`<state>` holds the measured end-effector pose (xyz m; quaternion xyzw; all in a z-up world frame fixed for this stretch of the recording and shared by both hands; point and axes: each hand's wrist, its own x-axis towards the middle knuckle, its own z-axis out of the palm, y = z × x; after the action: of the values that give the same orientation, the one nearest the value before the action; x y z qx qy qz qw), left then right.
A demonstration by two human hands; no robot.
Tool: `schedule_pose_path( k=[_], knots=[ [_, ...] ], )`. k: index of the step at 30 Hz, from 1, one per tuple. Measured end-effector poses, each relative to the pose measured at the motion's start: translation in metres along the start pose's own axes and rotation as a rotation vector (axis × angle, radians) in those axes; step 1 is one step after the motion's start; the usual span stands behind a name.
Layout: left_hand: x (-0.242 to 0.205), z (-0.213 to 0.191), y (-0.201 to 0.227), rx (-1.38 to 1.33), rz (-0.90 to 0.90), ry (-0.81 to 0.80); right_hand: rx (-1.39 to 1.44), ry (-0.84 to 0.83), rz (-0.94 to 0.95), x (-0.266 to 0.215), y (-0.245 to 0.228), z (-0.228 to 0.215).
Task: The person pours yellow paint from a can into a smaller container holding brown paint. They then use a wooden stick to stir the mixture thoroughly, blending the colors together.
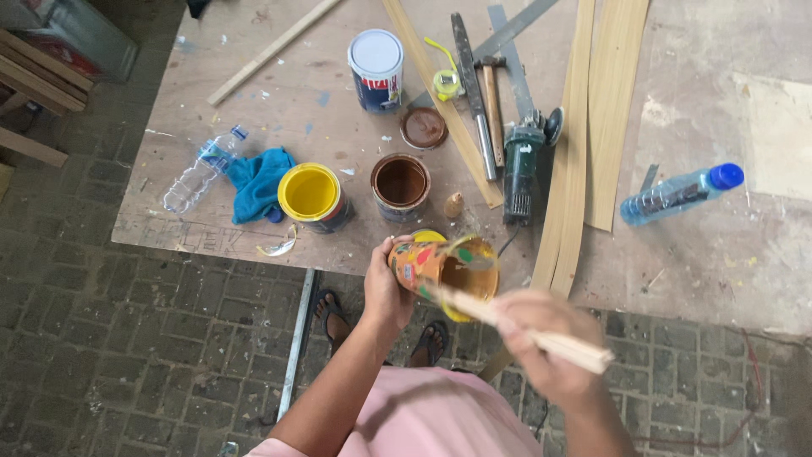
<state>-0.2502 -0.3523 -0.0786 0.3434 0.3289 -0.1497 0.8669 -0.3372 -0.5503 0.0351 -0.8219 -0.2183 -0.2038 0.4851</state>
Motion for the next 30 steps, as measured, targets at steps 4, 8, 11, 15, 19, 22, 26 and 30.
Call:
schedule_pose_path(
  k=[4, 8, 11, 15, 19, 22, 26, 30],
  knots=[
    [0.011, -0.005, -0.006, 0.006, -0.115, -0.026, -0.188, 0.018, 0.161, 0.022, -0.031, -0.02],
    [0.004, -0.001, -0.007, 0.116, -0.235, -0.102, -0.154, -0.136, 0.146, 0.023, -0.035, -0.025],
    [0.007, -0.006, -0.013, 0.099, -0.338, -0.144, -0.168, -0.153, 0.063, 0.03, -0.037, -0.029],
    [0.008, -0.013, -0.009, 0.159, -0.501, -0.274, -0.172, -0.262, -0.072, 0.047, -0.063, -0.038],
    [0.003, -0.013, -0.007, 0.108, -0.578, -0.299, -0.126, -0.339, -0.173, 0.06, -0.093, -0.059],
    [-0.003, -0.012, -0.001, 0.121, -0.608, -0.33, -0.104, -0.445, -0.264, 0.069, -0.091, -0.067],
    [-0.003, -0.01, 0.003, 0.142, -0.579, -0.316, -0.046, -0.662, -0.194, 0.062, -0.074, -0.063],
    [-0.009, -0.004, 0.01, 0.1, -0.511, -0.34, -0.082, -0.629, -0.228, 0.054, -0.09, -0.088]
  ],
)
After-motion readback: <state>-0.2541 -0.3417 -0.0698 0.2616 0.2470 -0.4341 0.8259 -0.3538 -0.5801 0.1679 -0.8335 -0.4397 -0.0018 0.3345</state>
